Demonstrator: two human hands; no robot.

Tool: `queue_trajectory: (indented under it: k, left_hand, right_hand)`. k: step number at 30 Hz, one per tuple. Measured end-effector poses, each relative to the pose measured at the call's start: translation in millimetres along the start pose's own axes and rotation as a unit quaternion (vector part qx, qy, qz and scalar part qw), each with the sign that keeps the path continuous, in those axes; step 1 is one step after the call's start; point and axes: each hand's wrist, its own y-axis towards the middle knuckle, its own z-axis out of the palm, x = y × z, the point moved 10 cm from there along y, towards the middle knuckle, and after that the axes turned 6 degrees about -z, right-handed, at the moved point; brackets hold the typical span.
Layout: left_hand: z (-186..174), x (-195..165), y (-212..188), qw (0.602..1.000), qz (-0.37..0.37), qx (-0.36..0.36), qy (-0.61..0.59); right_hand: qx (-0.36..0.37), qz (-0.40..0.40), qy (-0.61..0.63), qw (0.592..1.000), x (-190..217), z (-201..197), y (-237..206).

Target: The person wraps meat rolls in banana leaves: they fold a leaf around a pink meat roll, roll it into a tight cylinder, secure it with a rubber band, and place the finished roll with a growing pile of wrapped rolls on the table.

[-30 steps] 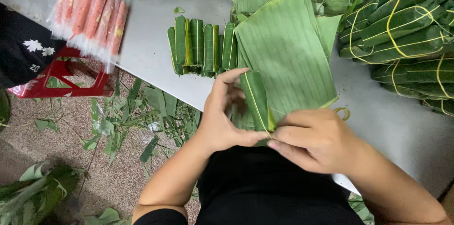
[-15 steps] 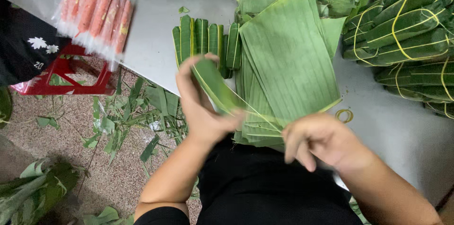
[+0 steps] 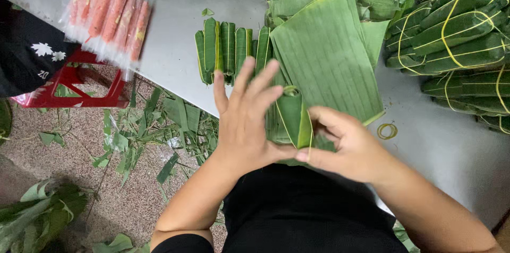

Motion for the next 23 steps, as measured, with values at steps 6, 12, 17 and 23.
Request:
queue_trajectory:
  k: [6, 12, 17, 23]
  left_hand:
    - [12.1, -6.2, 6.0, 0.963, 0.006, 0.141, -0.231]
    - [-7.9, -7.6, -4.5, 0.933, 0.042, 0.261, -0.243]
    - [-46.6, 41.1, 11.2, 0.98, -0.061, 0.176, -0.063]
    - [-35.7, 78.6, 40.5, 0.973, -0.097, 0.173, 0.121]
  right_hand:
    - [-0.039, 0.087, 0.189, 0.977, -18.4, 6.0, 3.5]
    - [0.114, 0.187, 0.079, 0.973, -27.0, -0.9, 12.7]
    - [0.043, 0.068, 0.021, 0.997, 2.6, -9.4, 63.8]
    - [-0.098, 0.065, 0.019, 0.993, -1.3, -16.3, 133.7]
